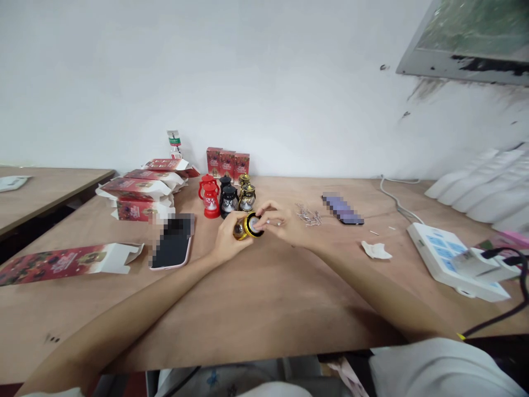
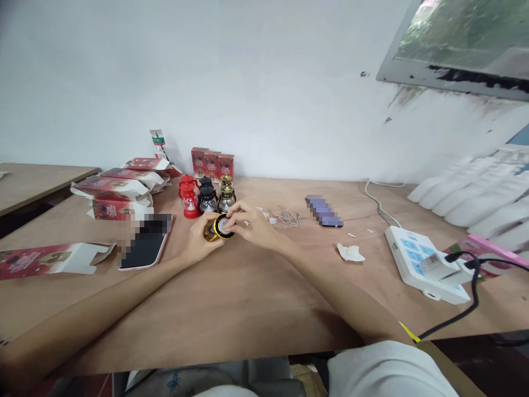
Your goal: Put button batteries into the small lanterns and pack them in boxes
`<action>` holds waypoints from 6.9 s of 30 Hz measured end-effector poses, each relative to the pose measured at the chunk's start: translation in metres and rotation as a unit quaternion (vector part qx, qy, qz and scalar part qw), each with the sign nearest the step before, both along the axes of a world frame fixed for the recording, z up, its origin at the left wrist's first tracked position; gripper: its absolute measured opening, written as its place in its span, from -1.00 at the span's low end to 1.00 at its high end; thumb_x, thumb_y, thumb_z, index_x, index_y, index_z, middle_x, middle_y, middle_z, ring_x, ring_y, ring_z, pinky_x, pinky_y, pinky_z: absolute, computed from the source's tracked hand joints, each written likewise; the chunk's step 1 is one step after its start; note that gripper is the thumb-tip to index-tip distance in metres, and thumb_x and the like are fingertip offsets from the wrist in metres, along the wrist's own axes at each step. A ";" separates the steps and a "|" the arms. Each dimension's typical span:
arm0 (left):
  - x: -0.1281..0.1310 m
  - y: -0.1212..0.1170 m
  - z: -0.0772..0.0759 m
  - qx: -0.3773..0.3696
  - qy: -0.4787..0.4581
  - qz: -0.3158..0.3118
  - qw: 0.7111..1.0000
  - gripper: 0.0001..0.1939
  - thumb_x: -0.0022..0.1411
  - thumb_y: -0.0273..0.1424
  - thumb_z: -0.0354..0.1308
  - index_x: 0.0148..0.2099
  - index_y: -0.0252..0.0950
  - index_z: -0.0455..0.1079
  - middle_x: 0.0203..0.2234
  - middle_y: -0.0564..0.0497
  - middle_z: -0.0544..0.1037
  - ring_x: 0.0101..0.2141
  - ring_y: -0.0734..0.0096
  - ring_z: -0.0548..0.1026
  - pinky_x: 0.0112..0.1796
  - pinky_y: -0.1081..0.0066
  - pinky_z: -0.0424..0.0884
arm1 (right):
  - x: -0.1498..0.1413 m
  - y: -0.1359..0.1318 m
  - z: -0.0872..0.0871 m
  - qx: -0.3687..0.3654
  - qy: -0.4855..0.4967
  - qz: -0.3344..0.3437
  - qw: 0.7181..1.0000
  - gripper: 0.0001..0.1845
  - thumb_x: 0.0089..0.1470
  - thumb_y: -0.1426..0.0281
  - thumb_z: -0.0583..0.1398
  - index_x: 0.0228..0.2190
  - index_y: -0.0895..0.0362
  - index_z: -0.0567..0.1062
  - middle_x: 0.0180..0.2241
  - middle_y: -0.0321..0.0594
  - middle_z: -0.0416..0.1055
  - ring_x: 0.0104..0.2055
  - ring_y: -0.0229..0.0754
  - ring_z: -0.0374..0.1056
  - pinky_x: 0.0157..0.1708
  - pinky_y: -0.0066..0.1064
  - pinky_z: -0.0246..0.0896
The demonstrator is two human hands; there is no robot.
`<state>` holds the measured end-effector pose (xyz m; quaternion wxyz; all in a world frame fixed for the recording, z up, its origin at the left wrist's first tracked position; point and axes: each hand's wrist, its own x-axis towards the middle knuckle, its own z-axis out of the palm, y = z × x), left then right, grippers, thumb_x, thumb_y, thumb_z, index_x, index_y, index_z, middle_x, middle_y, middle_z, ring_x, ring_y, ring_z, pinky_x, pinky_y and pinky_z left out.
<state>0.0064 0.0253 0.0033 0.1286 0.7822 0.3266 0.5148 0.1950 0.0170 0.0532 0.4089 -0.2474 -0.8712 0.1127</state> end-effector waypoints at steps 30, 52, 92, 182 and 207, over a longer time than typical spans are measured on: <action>-0.003 0.007 -0.005 -0.057 -0.112 0.009 0.992 -0.62 0.02 -0.19 0.15 -0.15 -0.26 0.22 -0.30 -0.04 0.50 -0.27 0.28 0.48 -0.23 0.32 0.40 | 0.075 0.036 0.022 -0.205 -0.513 -0.312 0.773 -0.90 -0.09 0.37 0.23 -0.48 0.16 0.51 -0.40 -0.06 0.48 -0.35 -0.03 0.40 -0.47 -0.38 0.13; 0.001 0.009 -0.002 -0.110 -0.183 0.007 0.977 -0.54 -0.08 -0.25 0.24 -0.15 -0.26 0.20 -0.24 -0.02 0.44 -0.18 0.31 0.44 -0.10 0.31 0.35 | 0.111 0.045 0.031 -0.211 -0.155 -0.355 0.897 -0.94 0.13 0.50 -0.04 -0.36 0.13 0.19 -0.37 -0.19 0.40 -0.49 -0.32 0.28 -0.43 -0.48 0.15; -0.040 -0.001 -0.016 -0.290 -0.309 0.084 0.902 -0.70 -0.04 -0.26 0.08 -0.23 -0.20 0.15 -0.32 0.06 0.37 -0.32 0.44 0.43 -0.34 0.45 0.41 | 0.021 -0.001 -0.046 -0.195 -0.240 0.126 0.943 -0.02 -0.18 0.05 0.33 0.18 0.13 0.11 0.19 0.00 0.10 0.23 0.04 -0.04 0.21 -0.01 -0.17; -0.029 -0.015 -0.001 -0.357 -0.291 0.002 0.888 -0.55 -0.08 -0.02 0.19 -0.36 -0.27 0.17 -0.62 0.21 0.25 -0.69 0.66 0.18 -0.72 0.62 0.05 | -0.017 -0.024 -0.069 0.010 0.059 -0.112 0.992 -0.46 0.05 0.30 0.23 0.07 0.03 0.26 0.00 -0.13 0.37 0.06 -0.11 0.31 0.06 -0.18 0.26; -0.028 -0.015 0.003 -0.371 -0.319 0.014 0.872 -0.57 -0.08 -0.04 0.19 -0.36 -0.28 0.20 -0.66 0.21 0.26 -0.73 0.66 0.16 -0.74 0.63 0.01 | -0.015 -0.021 -0.070 -0.025 0.015 -0.113 0.993 -0.51 -0.02 0.33 0.27 -0.03 0.11 0.30 -0.10 -0.09 0.39 -0.03 -0.08 0.35 -0.04 -0.19 0.30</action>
